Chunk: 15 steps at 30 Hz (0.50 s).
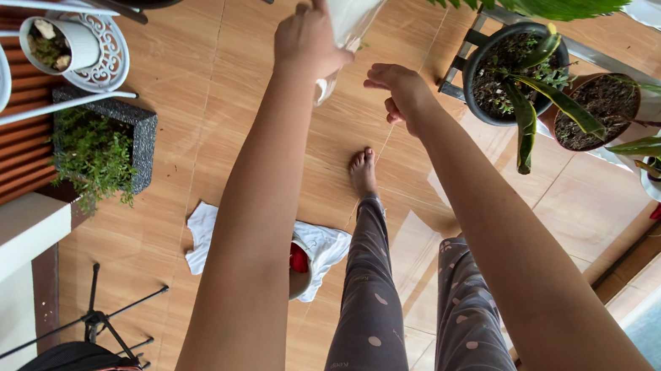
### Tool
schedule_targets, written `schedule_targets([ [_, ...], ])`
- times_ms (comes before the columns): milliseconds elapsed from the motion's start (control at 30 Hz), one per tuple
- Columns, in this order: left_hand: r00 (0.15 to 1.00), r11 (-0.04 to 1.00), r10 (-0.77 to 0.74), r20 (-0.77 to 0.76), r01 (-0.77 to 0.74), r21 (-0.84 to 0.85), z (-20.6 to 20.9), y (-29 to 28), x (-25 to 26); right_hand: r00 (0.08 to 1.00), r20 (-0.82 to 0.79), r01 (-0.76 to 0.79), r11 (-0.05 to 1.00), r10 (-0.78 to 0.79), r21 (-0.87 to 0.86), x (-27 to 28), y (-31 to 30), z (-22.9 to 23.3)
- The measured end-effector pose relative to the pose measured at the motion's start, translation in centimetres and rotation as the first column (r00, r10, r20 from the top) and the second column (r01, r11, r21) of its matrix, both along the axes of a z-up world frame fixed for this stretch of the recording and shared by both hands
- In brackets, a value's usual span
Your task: The person waters several potted plants on a balcony using a plastic bottle with a spray nozzle attachment, moving the bottle between different pots.
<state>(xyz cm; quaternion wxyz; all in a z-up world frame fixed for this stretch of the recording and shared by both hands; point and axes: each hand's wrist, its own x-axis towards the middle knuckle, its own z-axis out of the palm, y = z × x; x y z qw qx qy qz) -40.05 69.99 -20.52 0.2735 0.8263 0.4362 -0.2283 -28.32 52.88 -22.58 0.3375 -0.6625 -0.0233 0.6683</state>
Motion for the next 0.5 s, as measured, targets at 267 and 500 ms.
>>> schedule_targets([
  [267, 0.986, 0.988, 0.121, 0.11, -0.131, 0.087, -2.0, 0.0, 4.1, 1.0, -0.003, 0.016, 0.999, -0.016, 0.043, 0.5, 0.4, 1.0],
  [500, 0.984, 0.99, 0.116, 0.133, -0.125, 0.067, -1.8, -0.8, 3.4, 0.998, 0.022, 0.05, 0.998, -0.051, 0.039, 2.0, 1.1, 1.5],
])
